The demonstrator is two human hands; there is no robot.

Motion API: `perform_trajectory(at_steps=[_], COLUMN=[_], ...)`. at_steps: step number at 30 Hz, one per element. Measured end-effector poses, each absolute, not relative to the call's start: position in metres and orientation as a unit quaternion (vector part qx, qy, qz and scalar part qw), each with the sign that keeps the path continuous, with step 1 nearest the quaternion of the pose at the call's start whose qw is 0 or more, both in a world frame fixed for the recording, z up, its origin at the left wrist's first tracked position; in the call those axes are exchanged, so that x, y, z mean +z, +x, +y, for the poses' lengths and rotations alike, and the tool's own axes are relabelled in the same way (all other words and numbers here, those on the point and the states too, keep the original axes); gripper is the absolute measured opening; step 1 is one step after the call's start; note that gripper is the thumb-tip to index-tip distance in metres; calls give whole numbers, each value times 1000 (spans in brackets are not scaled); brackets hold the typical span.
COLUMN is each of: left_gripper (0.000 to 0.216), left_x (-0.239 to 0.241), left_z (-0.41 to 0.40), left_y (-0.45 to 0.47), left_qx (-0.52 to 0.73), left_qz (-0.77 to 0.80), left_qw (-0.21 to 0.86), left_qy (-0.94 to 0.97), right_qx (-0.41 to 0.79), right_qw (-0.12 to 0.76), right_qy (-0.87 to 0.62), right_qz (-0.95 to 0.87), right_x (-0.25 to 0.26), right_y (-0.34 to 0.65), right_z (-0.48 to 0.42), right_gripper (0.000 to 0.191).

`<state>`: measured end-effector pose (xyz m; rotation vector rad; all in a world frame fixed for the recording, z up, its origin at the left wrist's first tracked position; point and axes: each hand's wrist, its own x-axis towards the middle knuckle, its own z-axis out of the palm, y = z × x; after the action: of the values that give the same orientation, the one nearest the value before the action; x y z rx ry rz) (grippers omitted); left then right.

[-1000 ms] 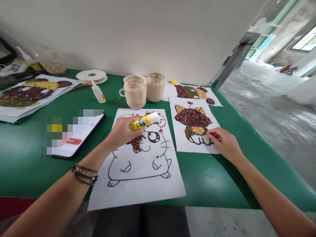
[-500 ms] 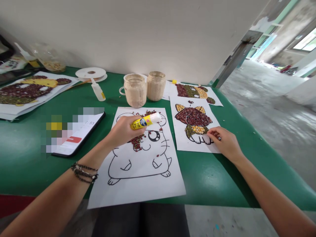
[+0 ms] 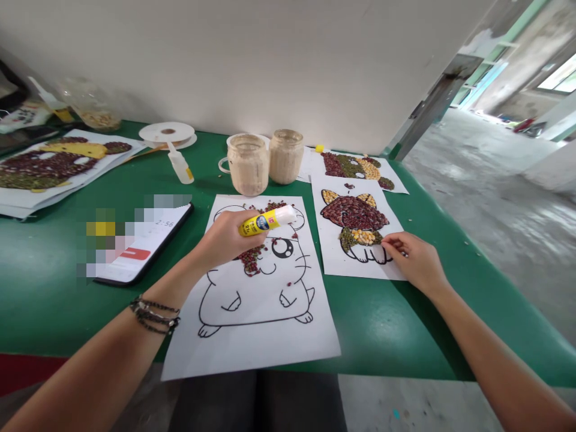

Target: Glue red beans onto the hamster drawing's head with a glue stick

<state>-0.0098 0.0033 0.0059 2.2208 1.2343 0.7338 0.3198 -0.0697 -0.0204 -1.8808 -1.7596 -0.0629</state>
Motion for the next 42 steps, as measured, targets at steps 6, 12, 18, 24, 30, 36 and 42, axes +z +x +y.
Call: perform_trajectory(at_steps=[6,12,18,24,30,36,42], left_gripper=[10,11,11,12,13,14,14], left_x=[5,3,4,2,3,1,-1], left_z=[4,5,5,6,7,8,9], left_y=[-9,-9,-10,-11,-11,-13,-13], left_qx=[269,271,276,295,306,318,329], left_qz=[455,457,456,451,457,458,461], left_qw=[246,237,247,234,255,266,258], left_qy=[812,814,809,809,796,786,783], right_qx=[-52,-54,-39,-40,-1,88,145], right_qw=[269,258,296,326,372,339,191], right_qy=[-687,-689,-720,-734,-726,-635,-468], right_qz=[-673,-675,-627,-595,-579,-688,-851], right_x=[-21,-22,-20,-12,6,23,16], right_y=[318,318,316,314,293,230,165], right_z=[-68,-69,-71,-76,-78,-64,-40], right_gripper=[17,14,13,22,24,17,14])
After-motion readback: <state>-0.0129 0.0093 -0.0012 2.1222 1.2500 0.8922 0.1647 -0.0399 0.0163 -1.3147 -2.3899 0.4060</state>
